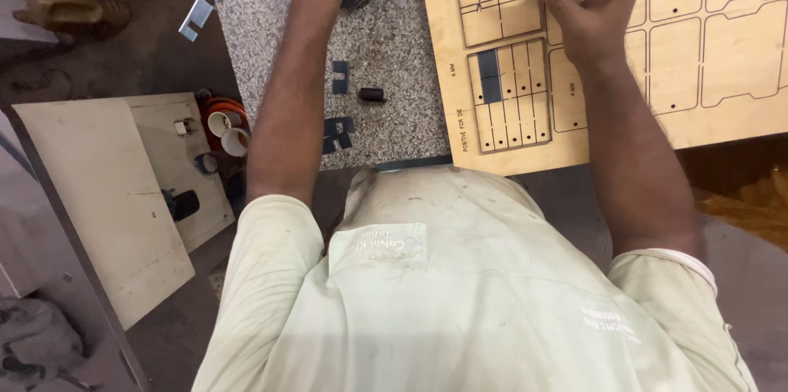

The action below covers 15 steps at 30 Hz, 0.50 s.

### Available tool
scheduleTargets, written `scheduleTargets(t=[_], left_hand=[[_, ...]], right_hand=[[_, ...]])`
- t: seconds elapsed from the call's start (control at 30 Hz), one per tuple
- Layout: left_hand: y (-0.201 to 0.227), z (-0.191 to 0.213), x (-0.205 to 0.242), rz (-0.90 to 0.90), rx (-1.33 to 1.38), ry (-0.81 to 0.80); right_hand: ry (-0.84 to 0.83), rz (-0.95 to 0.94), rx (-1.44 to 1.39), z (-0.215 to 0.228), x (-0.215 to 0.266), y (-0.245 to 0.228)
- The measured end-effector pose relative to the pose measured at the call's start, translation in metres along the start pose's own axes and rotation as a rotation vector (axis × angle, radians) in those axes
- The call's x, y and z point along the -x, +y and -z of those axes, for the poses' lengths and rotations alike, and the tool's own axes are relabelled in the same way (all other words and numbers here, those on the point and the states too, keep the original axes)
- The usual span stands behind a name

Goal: The person places small dark rectangular components into slots on a wooden jig and uses a marker to draw lines on the jig. A second person briefly enters the frame to hand over additional components.

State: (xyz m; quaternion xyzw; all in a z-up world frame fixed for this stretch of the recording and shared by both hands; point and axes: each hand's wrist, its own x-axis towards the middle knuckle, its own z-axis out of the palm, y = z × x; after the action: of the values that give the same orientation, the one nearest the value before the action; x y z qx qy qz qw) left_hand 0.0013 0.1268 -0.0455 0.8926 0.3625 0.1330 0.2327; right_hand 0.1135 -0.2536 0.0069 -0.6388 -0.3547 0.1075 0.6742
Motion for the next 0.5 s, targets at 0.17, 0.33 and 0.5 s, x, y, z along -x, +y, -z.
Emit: scheduleTargets(t=[0.17, 0.33, 0.5], left_hand=[[0.009, 0.004, 0.034, -0.211, 0.086, 0.214], [0.015, 0.019, 0.043, 0.002, 0.171, 0.200], [0.048, 0.032, 0.061, -0.470, 0.301, 0.250]], right_hand=[[0.056, -0.053, -0.060, 0.005, 0.012, 0.028], [0.098, -0.112, -0.225, 0.006, 0.027, 0.061], [0.129, -0.162, -0.199, 0.009, 0.023, 0.054]])
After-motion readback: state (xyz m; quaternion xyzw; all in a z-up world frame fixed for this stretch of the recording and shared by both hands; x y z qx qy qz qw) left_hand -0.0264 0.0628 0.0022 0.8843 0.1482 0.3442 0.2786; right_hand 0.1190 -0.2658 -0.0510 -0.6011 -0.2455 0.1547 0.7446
